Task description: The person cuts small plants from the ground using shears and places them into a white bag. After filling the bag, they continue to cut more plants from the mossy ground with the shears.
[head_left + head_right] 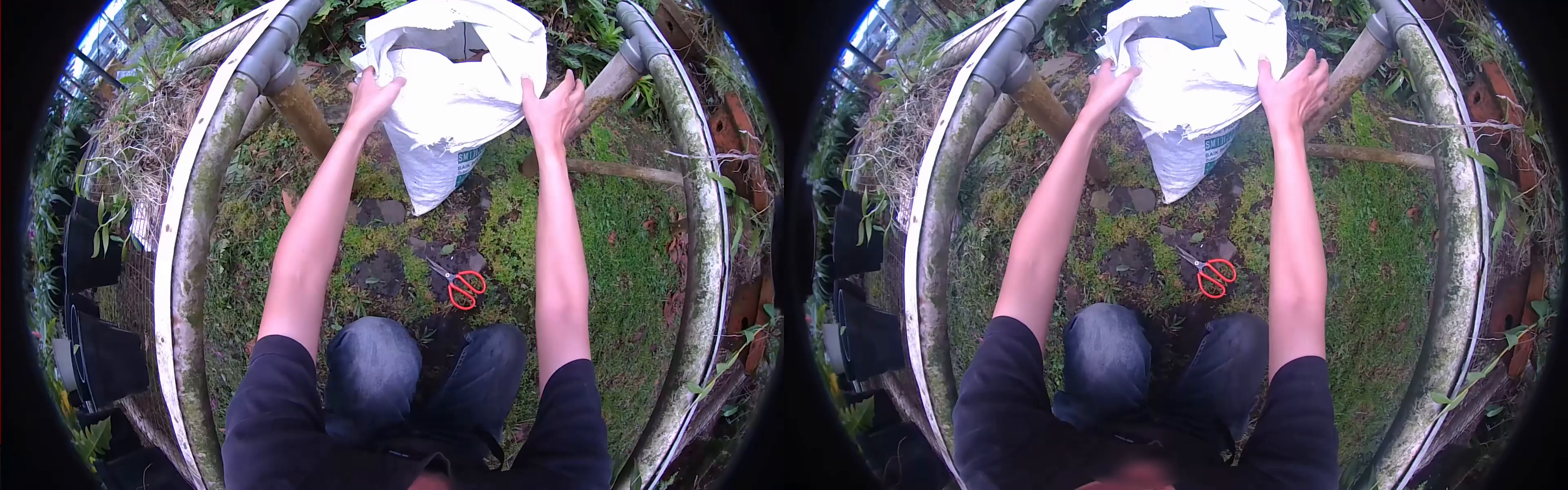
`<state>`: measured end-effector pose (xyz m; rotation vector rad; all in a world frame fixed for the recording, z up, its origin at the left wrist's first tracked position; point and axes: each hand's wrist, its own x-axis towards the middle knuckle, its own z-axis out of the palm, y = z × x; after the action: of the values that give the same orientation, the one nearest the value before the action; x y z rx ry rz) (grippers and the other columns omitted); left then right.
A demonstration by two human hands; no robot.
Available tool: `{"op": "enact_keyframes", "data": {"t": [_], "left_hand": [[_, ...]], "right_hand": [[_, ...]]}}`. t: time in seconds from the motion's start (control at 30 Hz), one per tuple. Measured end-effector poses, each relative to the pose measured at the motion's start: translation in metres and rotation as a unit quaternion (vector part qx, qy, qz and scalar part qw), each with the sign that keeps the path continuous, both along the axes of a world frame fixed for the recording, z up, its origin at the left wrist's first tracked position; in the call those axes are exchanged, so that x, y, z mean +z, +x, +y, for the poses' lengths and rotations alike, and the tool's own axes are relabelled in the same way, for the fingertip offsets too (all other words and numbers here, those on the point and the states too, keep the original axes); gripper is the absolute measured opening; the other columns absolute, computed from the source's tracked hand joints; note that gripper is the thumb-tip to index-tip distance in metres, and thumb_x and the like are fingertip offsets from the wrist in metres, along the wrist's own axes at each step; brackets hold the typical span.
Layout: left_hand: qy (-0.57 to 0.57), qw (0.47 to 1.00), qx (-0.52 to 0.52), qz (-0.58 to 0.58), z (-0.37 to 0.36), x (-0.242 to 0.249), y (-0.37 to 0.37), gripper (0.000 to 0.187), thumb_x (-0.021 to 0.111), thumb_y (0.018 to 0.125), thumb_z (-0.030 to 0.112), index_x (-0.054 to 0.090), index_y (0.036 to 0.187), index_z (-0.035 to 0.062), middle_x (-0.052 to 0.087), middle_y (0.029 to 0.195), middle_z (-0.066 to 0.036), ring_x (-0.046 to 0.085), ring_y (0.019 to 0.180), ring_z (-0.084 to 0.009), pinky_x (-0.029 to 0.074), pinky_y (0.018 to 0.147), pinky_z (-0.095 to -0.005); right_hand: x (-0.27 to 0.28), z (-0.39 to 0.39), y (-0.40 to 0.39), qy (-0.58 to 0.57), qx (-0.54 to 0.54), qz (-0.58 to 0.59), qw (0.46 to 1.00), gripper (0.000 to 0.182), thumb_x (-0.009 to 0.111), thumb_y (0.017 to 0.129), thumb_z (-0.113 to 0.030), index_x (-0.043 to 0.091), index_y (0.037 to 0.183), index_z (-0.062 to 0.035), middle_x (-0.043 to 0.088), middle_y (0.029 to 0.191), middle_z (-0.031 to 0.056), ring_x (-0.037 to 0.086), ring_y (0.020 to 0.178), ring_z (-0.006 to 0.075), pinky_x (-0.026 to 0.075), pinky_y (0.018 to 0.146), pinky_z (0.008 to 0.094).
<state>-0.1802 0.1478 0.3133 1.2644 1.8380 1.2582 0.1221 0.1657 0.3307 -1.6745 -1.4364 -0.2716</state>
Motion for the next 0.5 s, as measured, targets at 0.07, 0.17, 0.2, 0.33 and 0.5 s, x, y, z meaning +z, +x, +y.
{"op": "enact_keyframes", "data": {"t": [0.07,0.17,0.2,0.33,0.5], "left_hand": [[-0.045,0.981,0.048,0.184,0.002,0.016,0.002,0.102,0.077,0.080,0.049,0.032,0.152,-0.0069,0.009,0.163,-0.032,0.041,0.139,-0.0506,0.038,0.117,-0.0474],[0.136,0.928,0.113,0.328,0.026,0.029,-0.008,0.107,0.078,0.081,0.046,0.021,0.156,-0.0055,0.009,0.163,-0.032,0.035,0.143,-0.0519,0.038,0.117,-0.0499],[0.126,0.923,0.110,0.347,0.038,0.038,-0.012,0.111,0.080,0.081,0.040,0.013,0.158,-0.0053,0.027,0.158,-0.034,0.042,0.140,-0.0499,0.040,0.115,-0.0488],[0.106,0.976,0.089,0.169,0.109,0.030,-0.034,0.093,0.078,0.079,0.030,0.030,0.153,0.0004,0.062,0.130,-0.032,0.061,0.125,-0.0429,0.047,0.109,-0.0429],[0.048,0.997,0.020,-0.064,0.146,-0.002,-0.022,0.041,0.063,0.083,0.011,0.064,0.121,-0.0034,0.071,0.115,-0.024,0.071,0.104,-0.0352,0.053,0.093,-0.0439]], "right_hand": [[0.008,0.025,-0.005,0.011,0.048,0.025,0.998,0.080,0.067,0.089,-0.049,0.046,0.147,0.0025,0.042,0.150,0.0295,0.038,0.141,0.0441,0.035,0.111,0.0612],[0.038,0.036,-0.021,0.126,0.046,-0.049,0.990,0.073,0.064,0.090,-0.050,0.053,0.142,0.0008,0.051,0.144,0.0262,0.045,0.136,0.0431,0.037,0.109,0.0595],[0.050,0.037,-0.030,0.176,0.044,-0.084,0.980,0.072,0.063,0.090,-0.050,0.055,0.140,0.0002,0.054,0.141,0.0252,0.049,0.133,0.0425,0.038,0.108,0.0582],[0.092,0.039,-0.080,-0.041,0.088,-0.068,0.993,0.068,0.066,0.087,-0.051,0.064,0.131,0.0008,0.064,0.131,0.0244,0.060,0.124,0.0414,0.042,0.105,0.0582],[0.042,0.133,-0.086,-0.277,0.142,-0.036,0.950,0.065,0.082,0.075,-0.046,0.073,0.115,0.0049,0.068,0.126,0.0256,0.066,0.121,0.0368,0.049,0.105,0.0471]]}}
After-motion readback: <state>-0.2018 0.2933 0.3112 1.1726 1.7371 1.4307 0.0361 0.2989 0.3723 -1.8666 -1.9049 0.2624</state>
